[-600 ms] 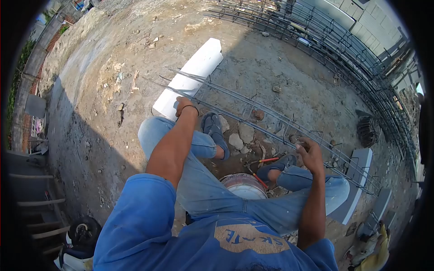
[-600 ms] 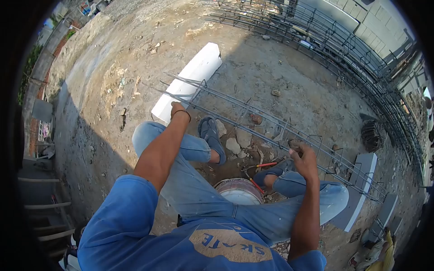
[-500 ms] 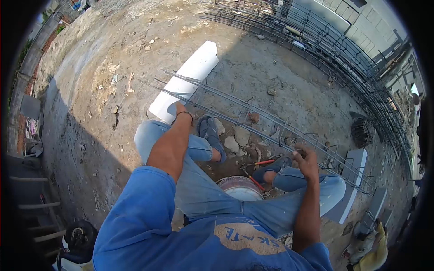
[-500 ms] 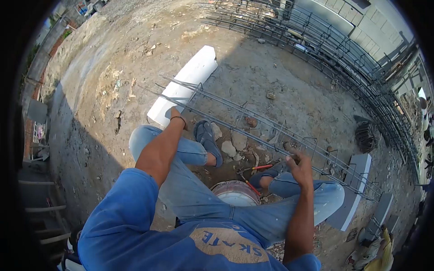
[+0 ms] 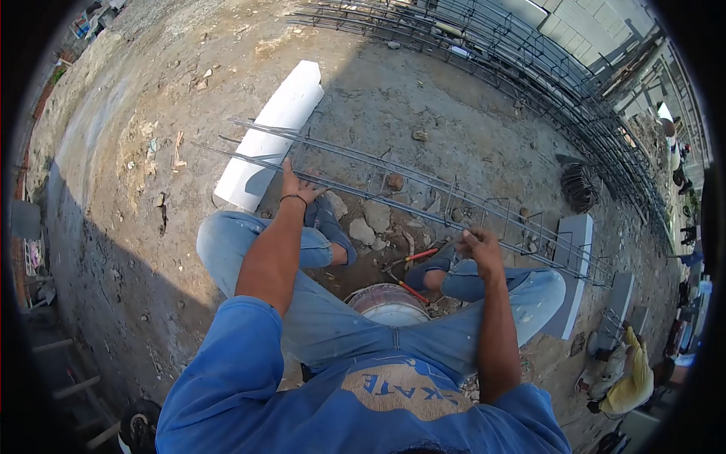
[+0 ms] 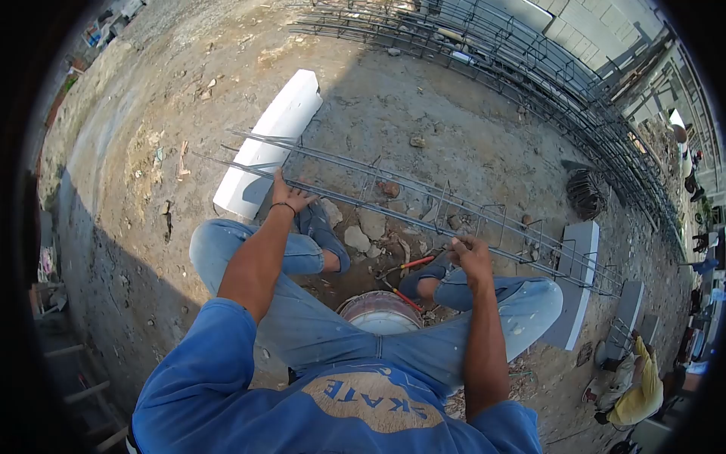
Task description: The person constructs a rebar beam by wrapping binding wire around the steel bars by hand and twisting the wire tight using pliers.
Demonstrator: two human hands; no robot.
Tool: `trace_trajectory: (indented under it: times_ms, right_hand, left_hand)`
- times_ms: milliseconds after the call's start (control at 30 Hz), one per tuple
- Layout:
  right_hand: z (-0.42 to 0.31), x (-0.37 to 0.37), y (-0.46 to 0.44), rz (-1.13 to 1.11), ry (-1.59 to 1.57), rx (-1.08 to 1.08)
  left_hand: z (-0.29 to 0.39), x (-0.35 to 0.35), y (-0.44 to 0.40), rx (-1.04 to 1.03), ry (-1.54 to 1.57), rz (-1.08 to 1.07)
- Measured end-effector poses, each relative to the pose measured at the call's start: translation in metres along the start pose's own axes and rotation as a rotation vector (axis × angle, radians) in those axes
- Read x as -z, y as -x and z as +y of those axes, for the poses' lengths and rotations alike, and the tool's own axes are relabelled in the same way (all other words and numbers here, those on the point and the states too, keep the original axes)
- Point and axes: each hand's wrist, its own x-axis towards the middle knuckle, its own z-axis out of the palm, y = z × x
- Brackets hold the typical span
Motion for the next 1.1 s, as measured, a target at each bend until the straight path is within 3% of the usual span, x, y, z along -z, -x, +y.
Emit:
trace_trajectory:
  times_ms: [267,1000,1100]
  right_hand:
    - [-0.001,-0.009,-0.001,-0.032,0.057,0.049]
    - [0.007,-0.012,-0.014,-0.054,0.183,0.13]
    - [0.015,0.003,-0.032,0.183,0.119,0.169]
  left_hand:
    - [-0.002,0.019,-0.035,-0.076,-0.039,-0.037]
    - [-0.009,0.021,-0.034,-0.193,-0.119,-0.055]
    - [-0.005,0.021,-0.034,-0.155,-0.147,-0.076]
